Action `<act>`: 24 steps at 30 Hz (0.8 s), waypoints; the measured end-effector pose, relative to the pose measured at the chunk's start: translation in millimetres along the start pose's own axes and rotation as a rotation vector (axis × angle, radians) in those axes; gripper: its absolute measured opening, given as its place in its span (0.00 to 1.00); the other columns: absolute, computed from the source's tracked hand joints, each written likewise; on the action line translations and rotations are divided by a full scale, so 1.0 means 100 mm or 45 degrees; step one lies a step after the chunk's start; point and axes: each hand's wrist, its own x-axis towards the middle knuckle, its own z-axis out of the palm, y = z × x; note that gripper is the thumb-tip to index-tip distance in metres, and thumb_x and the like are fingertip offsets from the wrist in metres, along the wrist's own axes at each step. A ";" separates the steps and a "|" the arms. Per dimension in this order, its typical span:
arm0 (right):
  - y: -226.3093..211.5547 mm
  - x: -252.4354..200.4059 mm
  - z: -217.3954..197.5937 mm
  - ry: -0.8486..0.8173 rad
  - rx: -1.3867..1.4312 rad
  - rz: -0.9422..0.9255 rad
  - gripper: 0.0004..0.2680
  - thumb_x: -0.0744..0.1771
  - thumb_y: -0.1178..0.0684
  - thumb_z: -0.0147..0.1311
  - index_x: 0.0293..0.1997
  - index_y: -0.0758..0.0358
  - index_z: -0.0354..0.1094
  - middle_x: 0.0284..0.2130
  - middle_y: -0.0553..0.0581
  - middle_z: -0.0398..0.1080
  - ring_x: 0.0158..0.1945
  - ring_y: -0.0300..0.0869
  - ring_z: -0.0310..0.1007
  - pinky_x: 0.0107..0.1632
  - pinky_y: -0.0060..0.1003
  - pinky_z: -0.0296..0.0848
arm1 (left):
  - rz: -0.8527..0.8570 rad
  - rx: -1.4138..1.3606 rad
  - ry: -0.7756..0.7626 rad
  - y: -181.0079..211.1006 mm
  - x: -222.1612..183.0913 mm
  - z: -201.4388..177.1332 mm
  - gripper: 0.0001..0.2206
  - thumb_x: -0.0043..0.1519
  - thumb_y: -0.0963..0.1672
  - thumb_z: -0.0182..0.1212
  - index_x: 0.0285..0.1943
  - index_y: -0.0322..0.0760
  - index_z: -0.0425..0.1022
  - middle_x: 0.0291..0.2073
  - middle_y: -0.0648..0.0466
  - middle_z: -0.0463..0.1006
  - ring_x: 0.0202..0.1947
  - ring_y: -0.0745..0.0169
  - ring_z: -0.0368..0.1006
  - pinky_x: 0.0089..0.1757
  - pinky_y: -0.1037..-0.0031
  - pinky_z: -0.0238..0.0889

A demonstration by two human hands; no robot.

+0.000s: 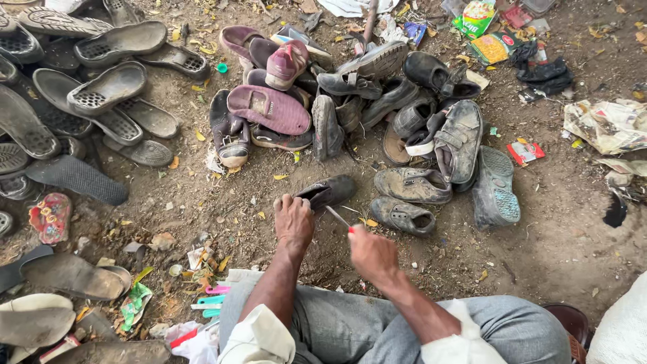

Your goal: The person uses a small knife and a glue stick to repair several shoes and sandals, applying adhesive and trimming edges by hand.

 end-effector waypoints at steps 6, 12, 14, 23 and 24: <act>-0.32 0.42 0.32 0.033 -0.216 -0.063 0.10 0.72 0.52 0.37 0.39 0.63 0.67 0.14 0.54 0.68 0.14 0.42 0.65 0.15 0.43 0.60 | 0.058 -0.251 0.208 -0.08 -0.03 0.18 0.07 0.63 0.43 0.57 0.37 0.38 0.81 0.36 0.52 0.78 0.46 0.55 0.65 0.50 0.62 0.56; -0.46 0.69 0.46 -0.233 -0.343 0.103 0.06 0.67 0.56 0.42 0.41 0.65 0.66 0.23 0.64 0.75 0.23 0.51 0.78 0.26 0.48 0.74 | 0.168 -0.337 0.370 -0.12 -0.01 0.50 0.05 0.59 0.39 0.59 0.37 0.39 0.81 0.34 0.53 0.78 0.44 0.53 0.65 0.51 0.61 0.56; -0.47 0.79 0.49 -0.230 -0.406 0.063 0.07 0.66 0.56 0.44 0.41 0.67 0.67 0.23 0.66 0.75 0.24 0.51 0.78 0.27 0.46 0.74 | 0.238 -0.326 0.361 -0.09 -0.03 0.55 0.06 0.57 0.39 0.59 0.37 0.40 0.81 0.33 0.54 0.77 0.44 0.53 0.66 0.53 0.59 0.55; -0.37 0.39 0.50 -0.061 -0.315 0.026 0.08 0.68 0.59 0.38 0.47 0.67 0.64 0.18 0.60 0.73 0.20 0.50 0.74 0.22 0.50 0.68 | 0.272 -0.578 0.257 -0.28 0.15 0.28 0.03 0.57 0.43 0.65 0.32 0.43 0.84 0.31 0.56 0.79 0.44 0.56 0.68 0.53 0.57 0.54; -0.37 0.27 0.55 -0.136 -0.286 0.088 0.08 0.70 0.57 0.36 0.48 0.67 0.63 0.18 0.59 0.72 0.19 0.48 0.73 0.21 0.48 0.68 | 0.270 -0.600 0.199 -0.29 0.14 0.28 0.04 0.55 0.44 0.67 0.31 0.41 0.83 0.30 0.55 0.79 0.43 0.55 0.68 0.52 0.58 0.55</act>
